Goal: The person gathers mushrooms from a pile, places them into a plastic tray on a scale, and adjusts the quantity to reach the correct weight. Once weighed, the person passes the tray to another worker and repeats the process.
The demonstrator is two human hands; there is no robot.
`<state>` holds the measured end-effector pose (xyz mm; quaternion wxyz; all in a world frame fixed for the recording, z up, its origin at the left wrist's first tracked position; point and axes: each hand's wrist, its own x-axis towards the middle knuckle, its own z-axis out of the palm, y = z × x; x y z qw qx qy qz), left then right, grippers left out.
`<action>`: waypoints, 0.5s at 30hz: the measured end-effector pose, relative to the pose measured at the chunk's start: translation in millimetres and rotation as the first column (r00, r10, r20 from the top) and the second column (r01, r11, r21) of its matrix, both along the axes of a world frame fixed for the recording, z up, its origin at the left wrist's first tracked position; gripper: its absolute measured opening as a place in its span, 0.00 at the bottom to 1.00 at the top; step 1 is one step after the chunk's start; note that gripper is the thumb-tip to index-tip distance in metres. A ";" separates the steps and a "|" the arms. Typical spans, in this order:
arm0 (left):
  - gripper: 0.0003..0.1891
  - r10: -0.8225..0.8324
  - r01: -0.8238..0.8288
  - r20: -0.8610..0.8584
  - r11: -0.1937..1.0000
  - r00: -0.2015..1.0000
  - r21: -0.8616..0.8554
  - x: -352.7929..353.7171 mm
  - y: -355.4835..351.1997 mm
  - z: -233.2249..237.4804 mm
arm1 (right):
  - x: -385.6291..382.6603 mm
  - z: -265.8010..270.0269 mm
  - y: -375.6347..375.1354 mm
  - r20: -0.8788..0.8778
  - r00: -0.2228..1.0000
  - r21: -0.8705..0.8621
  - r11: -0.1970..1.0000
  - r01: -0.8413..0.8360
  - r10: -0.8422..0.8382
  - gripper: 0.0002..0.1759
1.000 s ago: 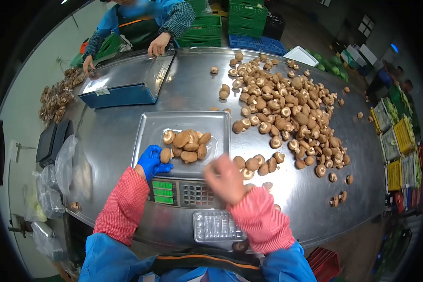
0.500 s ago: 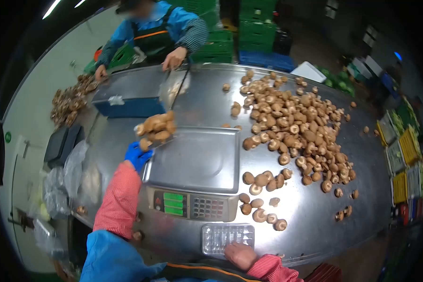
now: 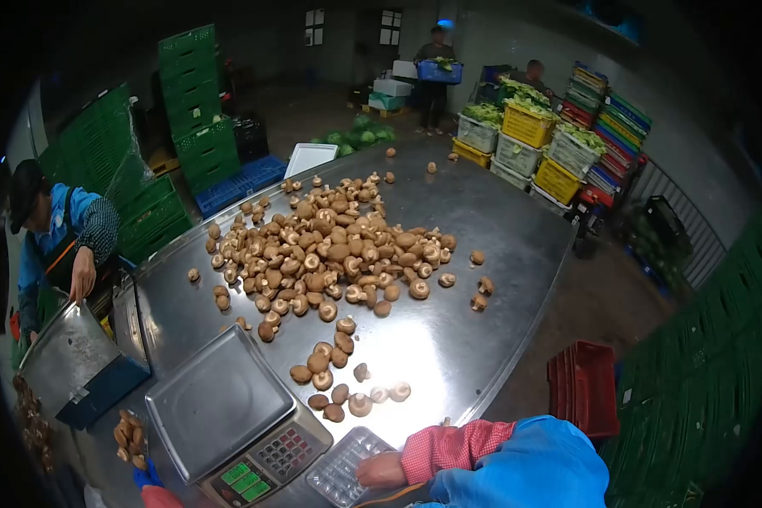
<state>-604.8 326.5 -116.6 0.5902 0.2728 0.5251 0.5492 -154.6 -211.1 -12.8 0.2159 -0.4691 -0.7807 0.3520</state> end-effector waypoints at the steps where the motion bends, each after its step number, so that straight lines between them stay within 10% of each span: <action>1: 0.15 0.028 -0.028 0.001 0.999 1.000 -0.026 3.4 -6.1 -0.5 | -0.3 -0.5 -0.1 -0.007 1.000 0.001 1.000 0.004 -0.004 0.08; 15: 0.14 0.012 -0.034 -0.157 0.990 0.988 -0.140 60.9 -59.7 37.2 | 0.7 -7.1 -8.3 -0.010 0.999 0.116 0.992 0.043 -0.042 0.08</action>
